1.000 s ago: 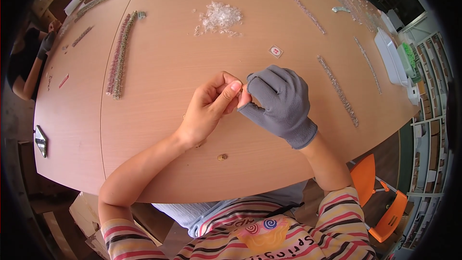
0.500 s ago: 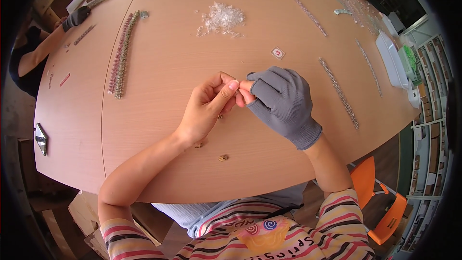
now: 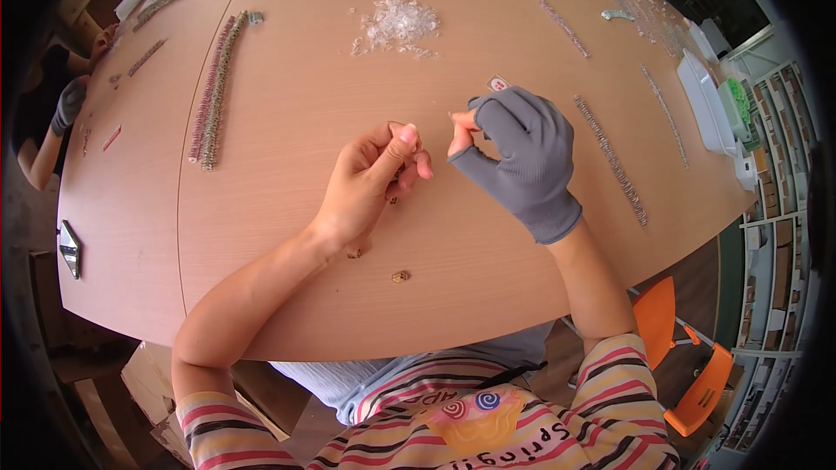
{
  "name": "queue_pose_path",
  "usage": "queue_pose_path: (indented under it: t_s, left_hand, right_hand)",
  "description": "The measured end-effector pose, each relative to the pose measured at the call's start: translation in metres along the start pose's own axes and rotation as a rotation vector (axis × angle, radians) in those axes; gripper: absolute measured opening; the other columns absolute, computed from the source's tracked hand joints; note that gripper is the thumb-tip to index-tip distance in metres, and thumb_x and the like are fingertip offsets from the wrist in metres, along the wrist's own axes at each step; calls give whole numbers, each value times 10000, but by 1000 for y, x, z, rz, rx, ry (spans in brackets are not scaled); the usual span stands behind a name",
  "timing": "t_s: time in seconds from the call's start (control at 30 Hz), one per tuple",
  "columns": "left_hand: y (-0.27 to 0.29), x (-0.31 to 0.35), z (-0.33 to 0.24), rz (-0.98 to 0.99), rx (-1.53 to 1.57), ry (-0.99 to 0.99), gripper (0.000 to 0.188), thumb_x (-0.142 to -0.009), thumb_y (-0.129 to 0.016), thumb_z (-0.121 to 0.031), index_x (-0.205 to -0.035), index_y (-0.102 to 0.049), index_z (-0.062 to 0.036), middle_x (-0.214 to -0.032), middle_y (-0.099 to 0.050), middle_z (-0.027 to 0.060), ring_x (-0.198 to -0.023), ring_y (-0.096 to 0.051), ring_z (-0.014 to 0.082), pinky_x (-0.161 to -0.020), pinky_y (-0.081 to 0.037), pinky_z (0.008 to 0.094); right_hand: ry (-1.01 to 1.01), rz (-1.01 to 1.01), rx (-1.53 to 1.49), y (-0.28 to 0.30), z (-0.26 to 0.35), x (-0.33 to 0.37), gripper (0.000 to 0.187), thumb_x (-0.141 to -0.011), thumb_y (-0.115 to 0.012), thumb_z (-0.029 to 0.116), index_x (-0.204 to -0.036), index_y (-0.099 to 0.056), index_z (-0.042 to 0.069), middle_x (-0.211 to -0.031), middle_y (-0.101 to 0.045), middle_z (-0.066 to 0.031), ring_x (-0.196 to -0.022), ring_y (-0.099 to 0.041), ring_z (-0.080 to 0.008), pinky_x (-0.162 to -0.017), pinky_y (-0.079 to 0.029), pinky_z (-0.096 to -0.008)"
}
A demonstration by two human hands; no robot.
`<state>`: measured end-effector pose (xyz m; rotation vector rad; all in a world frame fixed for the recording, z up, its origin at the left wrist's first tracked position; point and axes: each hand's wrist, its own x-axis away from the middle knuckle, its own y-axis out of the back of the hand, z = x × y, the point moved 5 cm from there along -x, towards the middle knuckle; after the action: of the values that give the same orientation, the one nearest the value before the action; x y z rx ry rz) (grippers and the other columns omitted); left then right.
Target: The person assembles small plastic parts and rings into finished components by hand, wearing a protective glove.
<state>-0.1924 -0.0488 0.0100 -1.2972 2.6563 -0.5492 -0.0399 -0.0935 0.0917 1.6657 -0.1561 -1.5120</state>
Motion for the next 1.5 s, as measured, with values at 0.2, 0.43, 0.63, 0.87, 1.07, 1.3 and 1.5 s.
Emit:
queue_pose_path:
  t_s: [0.2, 0.43, 0.63, 0.87, 1.07, 1.3, 1.5]
  left_hand:
    - [24, -13, -13, -37, 402, 3, 205, -1055, -404, -191, -1037, -548, -46, -1046, -648, 119, -799, -512, 118, -687, -429, 227]
    - [46, -12, -19, -221, 481, -55, 213, -1009, -414, -115, -1146, -540, -11, -1182, -609, 140, -1020, -559, 175, -888, -476, 276]
    - [43, -14, -19, -178, 223, 1, 254, -1026, -437, -115, -1218, -542, 14, -1137, -627, 96, -987, -569, 134, -876, -476, 268]
    - [8, -4, -13, 183, 255, 244, 352, -997, -617, -310, -1157, -673, -2, -997, -676, 40, -782, -489, 65, -701, -434, 197]
    - [3, -3, -12, 229, 236, 219, 368, -985, -642, -347, -1120, -712, -13, -803, -657, 18, -646, -331, 67, -608, -349, 197]
    - [5, -2, -11, 51, 143, 146, 274, -950, -702, -297, -950, -758, -29, -648, -451, -59, -627, -323, 57, -580, -283, 230]
    - [-1, 1, -3, -144, 161, 91, 232, -917, -746, -281, -874, -761, -53, -656, -503, -65, -644, -373, 41, -605, -311, 216]
  right_hand:
    - [-378, 353, 155, -20, -50, 14, 163, -859, -730, 261, -888, -661, 117, -820, -651, -48, -708, -644, -238, -600, -510, -358]
    - [-7, 462, -356, -42, 24, 22, 217, -849, -727, 268, -987, -666, 111, -994, -620, -58, -918, -627, -253, -763, -526, -373]
    - [131, 444, -342, -47, 25, 26, 185, -834, -742, 234, -956, -667, 117, -940, -618, -4, -878, -614, -227, -756, -509, -361]
    - [-4, 110, -380, -4, 7, -2, 243, -788, -781, 113, -1023, -718, 96, -919, -628, -63, -831, -614, -227, -722, -510, -359]
    - [-2, 77, -361, -2, 16, -4, 238, -777, -788, 120, -1000, -709, 99, -936, -629, -47, -810, -607, -225, -701, -498, -354]
    - [204, 36, 3, 1, 23, 3, 226, -776, -757, 135, -986, -682, 99, -968, -628, -33, -791, -591, -188, -649, -460, -343]
    - [272, 111, 168, -2, 33, 4, 126, -802, -698, 156, -879, -615, 102, -994, -616, -15, -791, -564, -183, -633, -447, -339]
